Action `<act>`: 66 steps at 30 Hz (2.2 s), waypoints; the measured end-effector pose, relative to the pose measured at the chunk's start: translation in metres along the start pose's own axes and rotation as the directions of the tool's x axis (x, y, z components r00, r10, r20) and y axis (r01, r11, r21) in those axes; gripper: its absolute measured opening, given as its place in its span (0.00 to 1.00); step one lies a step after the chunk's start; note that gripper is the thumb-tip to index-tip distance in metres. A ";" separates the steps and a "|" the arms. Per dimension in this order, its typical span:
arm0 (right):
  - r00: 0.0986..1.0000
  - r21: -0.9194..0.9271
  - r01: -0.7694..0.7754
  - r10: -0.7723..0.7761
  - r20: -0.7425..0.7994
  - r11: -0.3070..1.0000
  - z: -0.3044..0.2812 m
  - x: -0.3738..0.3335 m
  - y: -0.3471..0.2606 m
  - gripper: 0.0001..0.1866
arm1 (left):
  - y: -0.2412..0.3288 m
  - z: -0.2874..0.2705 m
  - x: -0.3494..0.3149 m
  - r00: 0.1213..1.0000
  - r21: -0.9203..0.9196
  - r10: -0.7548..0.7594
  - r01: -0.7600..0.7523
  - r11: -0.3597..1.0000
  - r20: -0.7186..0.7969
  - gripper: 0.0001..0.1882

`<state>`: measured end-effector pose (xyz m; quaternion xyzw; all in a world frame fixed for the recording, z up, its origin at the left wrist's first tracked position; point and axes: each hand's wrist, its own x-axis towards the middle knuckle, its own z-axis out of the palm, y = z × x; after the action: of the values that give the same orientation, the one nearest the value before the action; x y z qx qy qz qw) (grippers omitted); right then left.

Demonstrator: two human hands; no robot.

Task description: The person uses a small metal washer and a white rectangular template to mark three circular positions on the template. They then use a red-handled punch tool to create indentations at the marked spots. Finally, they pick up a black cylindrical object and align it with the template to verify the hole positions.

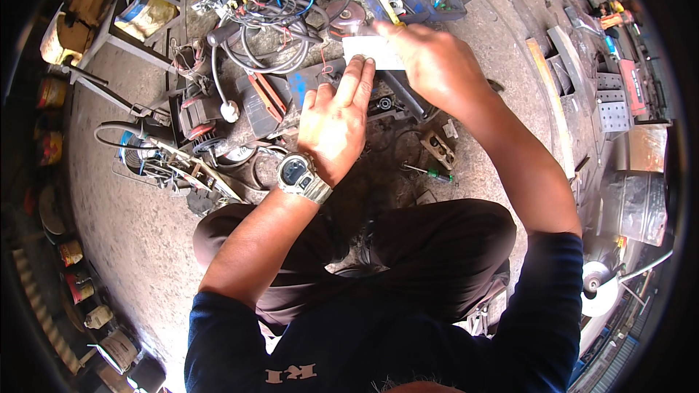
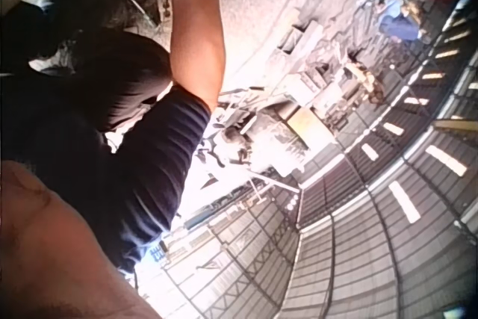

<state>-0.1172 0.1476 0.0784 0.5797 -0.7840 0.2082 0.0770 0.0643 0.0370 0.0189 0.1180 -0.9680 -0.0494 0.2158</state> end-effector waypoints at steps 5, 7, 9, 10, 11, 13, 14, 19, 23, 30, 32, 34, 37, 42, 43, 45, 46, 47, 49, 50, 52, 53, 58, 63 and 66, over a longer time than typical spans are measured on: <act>0.994 -0.117 0.011 0.001 0.107 0.993 0.003 -0.003 0.003 0.21 | 0.000 0.001 0.001 1.000 0.003 0.007 -0.007 1.000 -0.005 0.43; 1.000 -0.058 0.012 -0.012 0.005 0.998 0.004 -0.002 0.003 0.22 | 0.001 -0.001 0.000 1.000 0.011 -0.004 0.004 1.000 0.015 0.42; 0.996 -0.168 0.013 0.002 0.089 0.986 0.001 -0.006 -0.003 0.22 | 0.000 0.001 0.000 1.000 -0.003 0.005 -0.005 1.000 0.006 0.43; 0.991 -0.222 0.016 0.013 0.130 0.975 -0.001 -0.007 -0.005 0.22 | 0.000 0.001 0.001 1.000 -0.009 0.009 -0.009 1.000 0.002 0.43; 0.992 -0.201 0.038 -0.013 0.123 0.979 -0.003 -0.005 -0.006 0.22 | 0.000 0.001 0.000 1.000 -0.005 0.006 -0.006 1.000 0.005 0.43; 0.993 -0.163 0.079 -0.063 0.105 0.983 -0.008 -0.002 -0.004 0.22 | 0.001 0.000 0.000 1.000 0.000 0.003 -0.003 1.000 0.008 0.43; 1.000 -0.027 0.019 -0.018 0.012 0.999 -0.003 -0.001 0.001 0.22 | 0.001 0.001 0.000 1.000 -0.005 0.006 -0.006 1.000 0.002 0.43; 0.993 -0.116 0.022 -0.008 0.115 0.993 0.003 -0.003 0.002 0.21 | -0.001 0.002 0.000 1.000 -0.008 0.004 -0.004 1.000 0.001 0.43; 0.996 -0.145 0.039 -0.027 0.087 0.989 0.002 -0.007 -0.001 0.21 | -0.001 0.001 0.000 1.000 -0.011 0.006 -0.006 1.000 0.004 0.43; 0.995 -0.123 0.000 0.013 0.101 0.992 0.003 -0.008 0.001 0.22 | 0.000 0.002 0.001 1.000 -0.013 0.016 -0.016 1.000 0.000 0.43; 0.986 -0.132 0.001 0.021 0.163 0.991 0.006 -0.008 0.002 0.23 | -0.001 0.002 0.000 1.000 -0.017 0.015 -0.015 1.000 0.007 0.43; 1.000 -0.064 0.026 -0.025 0.005 0.998 0.007 -0.005 0.004 0.24 | -0.001 0.001 -0.001 1.000 -0.015 0.007 -0.006 1.000 0.023 0.43; 0.995 -0.117 0.011 0.000 0.095 0.993 0.004 -0.008 -0.002 0.24 | -0.001 0.000 0.001 1.000 -0.025 0.010 -0.009 1.000 0.011 0.43; 0.996 -0.153 0.032 -0.019 0.085 0.988 0.001 -0.007 -0.001 0.24 | 0.000 0.000 0.001 1.000 -0.029 0.001 -0.001 1.000 0.018 0.43; 0.997 -0.163 0.025 -0.012 0.081 0.986 0.001 -0.008 -0.002 0.24 | 0.000 0.000 0.001 1.000 -0.035 0.004 -0.003 0.999 0.015 0.43; 0.996 -0.159 0.037 -0.023 0.087 0.987 0.001 -0.008 -0.003 0.24 | 0.000 0.001 0.001 1.000 -0.031 0.003 -0.002 1.000 0.015 0.43; 0.994 -0.146 0.055 -0.041 0.098 0.988 0.001 -0.007 -0.003 0.23 | -0.001 0.001 0.001 1.000 -0.029 0.002 -0.002 1.000 0.015 0.42; 0.992 -0.133 0.073 -0.058 0.109 0.988 0.000 -0.007 -0.003 0.23 | -0.001 0.001 0.002 1.000 -0.037 0.004 -0.004 0.999 0.013 0.42; 0.997 -0.142 0.012 -0.001 0.080 0.990 0.002 -0.006 -0.004 0.23 | -0.001 0.000 0.001 1.000 -0.051 0.002 -0.002 0.999 0.011 0.42; 0.995 -0.173 0.005 0.013 0.102 0.985 0.000 -0.006 -0.007 0.23 | -0.001 0.001 0.000 1.000 -0.057 0.002 -0.002 0.998 0.005 0.42; 0.976 -0.189 -0.040 0.079 0.205 0.981 0.004 -0.007 -0.002 0.23 | -0.001 0.001 0.001 1.000 -0.073 0.009 -0.010 0.997 -0.007 0.42; 0.987 -0.164 -0.022 0.048 0.156 0.986 0.004 -0.007 -0.001 0.23 | 0.000 0.001 0.001 1.000 -0.061 0.008 -0.008 0.998 0.000 0.42; 0.992 -0.199 0.009 0.016 0.123 0.980 -0.001 -0.006 -0.007 0.23 | -0.001 0.001 0.001 1.000 -0.060 0.007 -0.007 0.998 0.006 0.42; 0.996 -0.111 -0.021 0.031 0.088 0.994 0.000 -0.004 -0.009 0.22 | 0.000 0.001 0.001 1.000 -0.040 0.000 0.000 0.999 0.019 0.42; 0.970 -0.186 -0.031 0.074 0.230 0.982 0.000 -0.001 -0.008 0.22 | -0.001 0.003 0.001 1.000 -0.050 0.002 -0.001 0.999 0.014 0.42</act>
<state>-0.1091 0.1468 0.0797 0.5697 -0.8185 0.0676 0.0300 0.0624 0.0361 0.0167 0.1115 -0.9681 -0.0742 0.2119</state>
